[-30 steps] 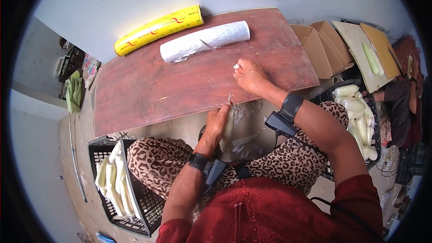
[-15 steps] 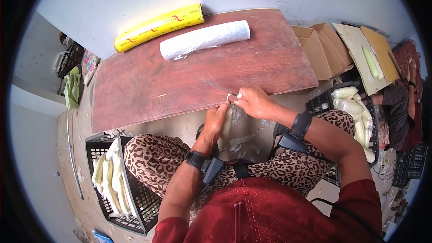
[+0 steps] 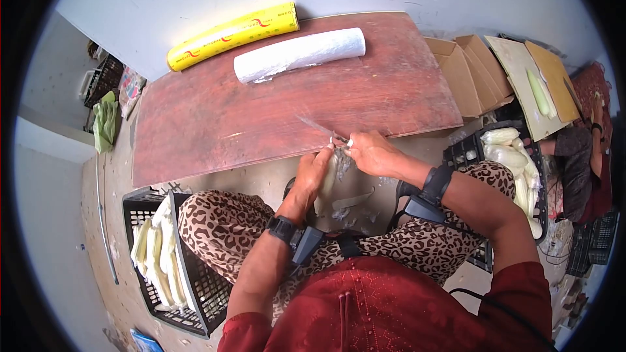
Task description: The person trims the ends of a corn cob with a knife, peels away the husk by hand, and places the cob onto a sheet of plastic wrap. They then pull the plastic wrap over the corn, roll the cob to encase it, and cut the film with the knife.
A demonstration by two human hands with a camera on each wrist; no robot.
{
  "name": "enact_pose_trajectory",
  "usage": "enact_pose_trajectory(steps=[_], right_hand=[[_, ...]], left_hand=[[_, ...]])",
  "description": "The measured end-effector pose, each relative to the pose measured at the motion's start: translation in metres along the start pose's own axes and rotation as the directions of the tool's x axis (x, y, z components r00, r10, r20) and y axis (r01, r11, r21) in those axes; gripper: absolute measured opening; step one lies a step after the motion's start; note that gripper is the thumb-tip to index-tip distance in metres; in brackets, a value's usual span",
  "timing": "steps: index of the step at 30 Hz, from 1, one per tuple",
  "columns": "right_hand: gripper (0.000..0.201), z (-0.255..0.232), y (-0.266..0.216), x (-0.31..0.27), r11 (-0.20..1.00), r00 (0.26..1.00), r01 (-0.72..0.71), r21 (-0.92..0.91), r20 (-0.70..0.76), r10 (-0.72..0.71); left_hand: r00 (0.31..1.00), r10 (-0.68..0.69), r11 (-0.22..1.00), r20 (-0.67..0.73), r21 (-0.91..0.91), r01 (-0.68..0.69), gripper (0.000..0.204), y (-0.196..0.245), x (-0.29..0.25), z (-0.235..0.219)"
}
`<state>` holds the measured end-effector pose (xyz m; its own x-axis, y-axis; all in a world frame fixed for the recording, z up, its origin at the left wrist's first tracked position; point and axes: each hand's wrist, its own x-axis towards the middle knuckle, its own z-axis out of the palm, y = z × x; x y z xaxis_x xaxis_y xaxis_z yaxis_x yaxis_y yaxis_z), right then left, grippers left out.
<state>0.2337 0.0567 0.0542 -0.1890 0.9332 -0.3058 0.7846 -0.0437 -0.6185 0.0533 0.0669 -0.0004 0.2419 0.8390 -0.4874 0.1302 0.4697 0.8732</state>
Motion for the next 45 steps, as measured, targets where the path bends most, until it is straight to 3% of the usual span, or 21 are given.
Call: enact_pose_trajectory(steps=[15, 18, 21, 24, 42, 45], right_hand=[[0.022, 0.007, -0.004, -0.001, 0.999, 1.0, -0.003, -0.05, -0.001, 0.003], [0.022, 0.008, -0.002, 0.0, 0.999, 1.0, 0.018, -0.047, -0.011, -0.019], [0.022, 0.01, 0.0, 0.0, 0.999, 1.0, 0.023, -0.047, -0.014, -0.024], [0.021, 0.009, -0.002, 0.0, 0.998, 1.0, 0.008, -0.063, -0.005, -0.008], [0.023, 0.006, -0.015, -0.003, 0.995, 0.999, -0.034, -0.097, 0.029, 0.037], [0.023, 0.006, -0.019, -0.002, 0.994, 0.998, -0.046, -0.103, 0.041, 0.05]], left_hand=[[0.995, 0.096, 0.989, 0.009, 0.109, -0.096, 0.042, -0.005, 0.001, -0.004], [1.0, 0.024, 0.988, 0.018, 0.151, -0.026, 0.042, -0.006, 0.004, -0.007], [0.992, 0.119, 0.985, 0.026, 0.119, -0.122, 0.042, -0.009, 0.004, -0.006], [0.998, 0.029, 0.982, 0.049, 0.183, -0.037, 0.043, -0.009, 0.007, -0.011], [0.987, 0.16, 0.975, -0.009, 0.155, -0.157, 0.04, -0.006, 0.004, -0.003], [1.0, 0.021, 0.982, 0.0, 0.189, -0.02, 0.056, -0.005, 0.006, -0.007]])
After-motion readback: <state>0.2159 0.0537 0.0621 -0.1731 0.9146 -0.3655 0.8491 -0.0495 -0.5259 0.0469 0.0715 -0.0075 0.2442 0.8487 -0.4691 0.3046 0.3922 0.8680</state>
